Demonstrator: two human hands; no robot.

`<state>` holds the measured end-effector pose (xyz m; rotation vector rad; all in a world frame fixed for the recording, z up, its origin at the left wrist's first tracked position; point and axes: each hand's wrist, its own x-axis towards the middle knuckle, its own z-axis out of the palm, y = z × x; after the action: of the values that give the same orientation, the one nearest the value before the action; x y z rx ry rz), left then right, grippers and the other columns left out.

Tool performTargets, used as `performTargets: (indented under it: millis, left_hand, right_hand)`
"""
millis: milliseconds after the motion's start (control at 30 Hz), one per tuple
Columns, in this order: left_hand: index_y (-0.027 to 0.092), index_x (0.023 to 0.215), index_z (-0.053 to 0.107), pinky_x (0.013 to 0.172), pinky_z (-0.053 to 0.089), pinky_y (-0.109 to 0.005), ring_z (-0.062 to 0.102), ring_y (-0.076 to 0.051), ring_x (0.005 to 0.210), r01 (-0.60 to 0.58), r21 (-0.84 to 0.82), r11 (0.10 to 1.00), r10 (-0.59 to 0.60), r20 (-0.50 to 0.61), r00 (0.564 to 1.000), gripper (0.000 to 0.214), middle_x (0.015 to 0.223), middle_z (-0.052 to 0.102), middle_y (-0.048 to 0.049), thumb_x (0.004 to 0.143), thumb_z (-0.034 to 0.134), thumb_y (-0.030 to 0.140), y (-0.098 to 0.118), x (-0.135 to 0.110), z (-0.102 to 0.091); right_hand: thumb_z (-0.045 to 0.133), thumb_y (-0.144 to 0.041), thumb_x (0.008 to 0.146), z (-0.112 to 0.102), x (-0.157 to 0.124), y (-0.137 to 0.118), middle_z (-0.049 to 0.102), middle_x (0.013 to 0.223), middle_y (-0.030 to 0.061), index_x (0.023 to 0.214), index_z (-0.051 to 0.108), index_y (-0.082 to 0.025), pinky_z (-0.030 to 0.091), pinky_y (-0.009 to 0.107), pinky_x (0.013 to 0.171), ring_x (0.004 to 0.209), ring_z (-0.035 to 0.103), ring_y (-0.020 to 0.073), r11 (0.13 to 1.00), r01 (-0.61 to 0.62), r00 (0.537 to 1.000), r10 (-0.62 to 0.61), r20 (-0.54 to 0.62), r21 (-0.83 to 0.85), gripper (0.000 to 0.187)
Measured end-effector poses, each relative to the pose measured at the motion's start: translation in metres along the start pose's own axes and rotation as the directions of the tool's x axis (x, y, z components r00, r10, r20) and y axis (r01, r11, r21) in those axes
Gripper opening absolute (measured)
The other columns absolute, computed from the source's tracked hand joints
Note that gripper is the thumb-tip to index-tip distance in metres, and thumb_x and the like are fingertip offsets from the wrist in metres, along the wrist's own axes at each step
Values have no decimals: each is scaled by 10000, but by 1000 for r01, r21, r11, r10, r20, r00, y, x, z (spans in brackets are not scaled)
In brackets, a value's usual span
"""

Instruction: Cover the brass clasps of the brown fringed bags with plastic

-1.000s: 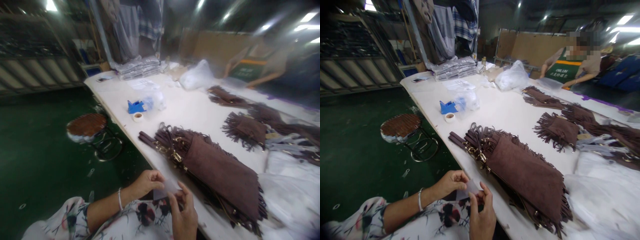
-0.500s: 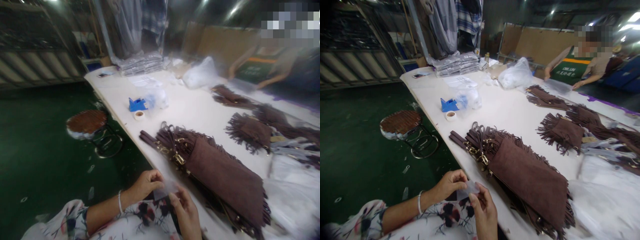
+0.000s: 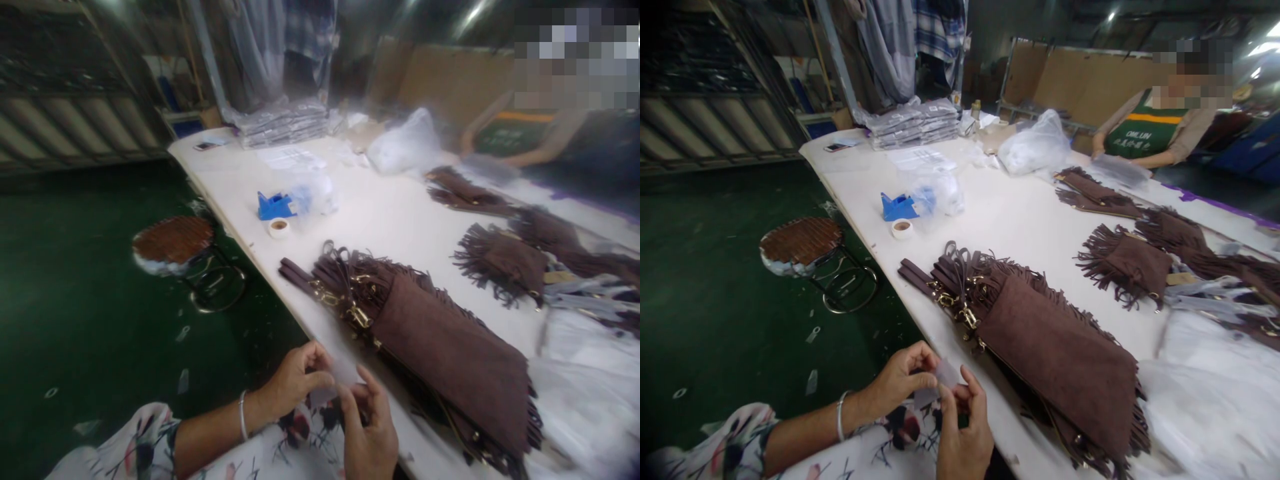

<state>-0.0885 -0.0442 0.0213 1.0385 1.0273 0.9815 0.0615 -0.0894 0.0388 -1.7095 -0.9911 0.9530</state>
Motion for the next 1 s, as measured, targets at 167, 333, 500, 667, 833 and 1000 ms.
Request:
performTargets:
  millis: [167,333,500,667,833,1000]
  left_hand:
    - [147,869,623,680,422,-253,558,-156,733,20,13,1000,-20,10,1000,203,812,628,-40,791,732,299,-5,1,0]
    - [148,905,593,673,417,-242,554,-147,744,5,-105,994,-2,29,1000,267,814,615,-24,759,769,285,-9,2,0]
    - [129,866,626,695,418,-243,558,-145,747,-13,-64,998,16,49,999,214,808,627,-31,775,750,278,-9,3,-1]
    - [122,848,639,721,423,-251,565,-157,776,-30,-9,1000,30,57,998,158,829,640,-44,814,699,265,-4,2,-1]
    - [129,862,607,682,408,-244,542,-150,743,-33,37,999,29,86,996,180,801,618,-31,850,649,303,3,0,1]
    - [133,879,590,682,404,-247,521,-151,740,-84,83,993,74,115,991,210,798,586,-24,885,596,343,7,1,1]
  right_hand:
    - [638,-579,785,0,-3,1,673,855,25,1236,593,-202,466,295,744,751,640,195,994,58,998,-61,-25,-94,589]
    - [629,-594,792,0,-5,1,679,848,24,1226,608,-196,460,288,742,750,637,190,990,75,996,-81,-47,-119,589]
    - [627,-613,788,1,-6,1,673,835,26,1206,615,-176,464,290,740,732,626,186,987,100,991,-110,-76,-123,605]
    - [635,-599,791,3,-8,0,671,823,20,1195,613,-174,465,288,748,729,626,181,988,112,991,-118,-57,-108,587]
    - [645,-576,791,5,-11,0,675,825,24,1186,614,-178,464,290,749,728,627,184,990,102,993,-107,-48,-92,562]
    - [673,-561,772,2,-10,1,678,834,30,1189,596,-173,470,295,750,729,625,187,995,86,996,-86,-11,-44,574]
